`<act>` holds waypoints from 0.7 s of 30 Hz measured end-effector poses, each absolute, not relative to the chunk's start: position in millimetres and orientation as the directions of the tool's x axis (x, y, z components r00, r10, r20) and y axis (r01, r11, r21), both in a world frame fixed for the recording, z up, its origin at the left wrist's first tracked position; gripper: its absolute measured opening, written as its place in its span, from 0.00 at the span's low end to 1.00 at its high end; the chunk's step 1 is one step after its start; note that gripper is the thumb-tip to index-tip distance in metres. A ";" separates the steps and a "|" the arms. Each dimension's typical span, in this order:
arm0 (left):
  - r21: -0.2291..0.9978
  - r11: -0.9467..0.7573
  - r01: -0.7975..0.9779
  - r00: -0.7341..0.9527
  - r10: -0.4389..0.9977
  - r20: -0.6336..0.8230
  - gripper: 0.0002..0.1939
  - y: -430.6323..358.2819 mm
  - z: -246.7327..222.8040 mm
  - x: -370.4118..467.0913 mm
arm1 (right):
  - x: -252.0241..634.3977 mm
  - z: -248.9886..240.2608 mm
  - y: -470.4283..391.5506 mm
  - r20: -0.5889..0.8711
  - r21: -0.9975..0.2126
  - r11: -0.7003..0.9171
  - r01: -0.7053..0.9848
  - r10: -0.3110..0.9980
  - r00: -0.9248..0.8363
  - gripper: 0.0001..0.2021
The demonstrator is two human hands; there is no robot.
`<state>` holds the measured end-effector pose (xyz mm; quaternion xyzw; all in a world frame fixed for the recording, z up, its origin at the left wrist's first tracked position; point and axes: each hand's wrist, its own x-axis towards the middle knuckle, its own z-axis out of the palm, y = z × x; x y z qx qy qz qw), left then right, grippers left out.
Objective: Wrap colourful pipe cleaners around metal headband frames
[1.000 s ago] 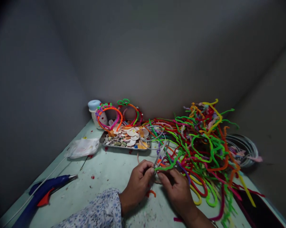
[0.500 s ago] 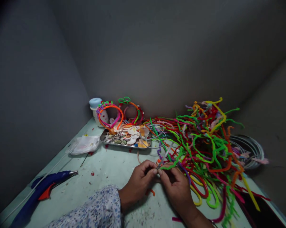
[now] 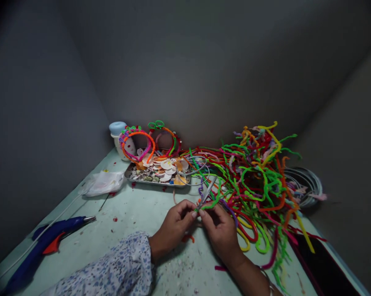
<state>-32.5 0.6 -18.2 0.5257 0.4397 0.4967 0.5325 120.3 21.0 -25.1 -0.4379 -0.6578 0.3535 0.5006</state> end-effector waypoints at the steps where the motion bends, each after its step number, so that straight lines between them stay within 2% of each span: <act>1: 0.997 -0.039 -0.067 0.118 0.992 0.047 0.08 0.8 -18.2 -32.6 | 120.4 -24.3 20.7 0.353 -0.903 0.371 0.215 0.928 -0.118 0.07; 12: 0.997 -0.010 -0.076 0.128 0.992 0.020 0.05 1.0 -11.4 -33.3 | 120.3 -25.4 21.2 0.424 -0.899 0.433 0.061 0.897 -0.124 0.03; 21: 0.998 -0.064 -0.024 0.133 0.989 0.066 0.06 -0.1 -10.0 -34.6 | 119.4 -21.5 19.6 0.428 -0.892 0.442 0.095 0.893 -0.135 0.03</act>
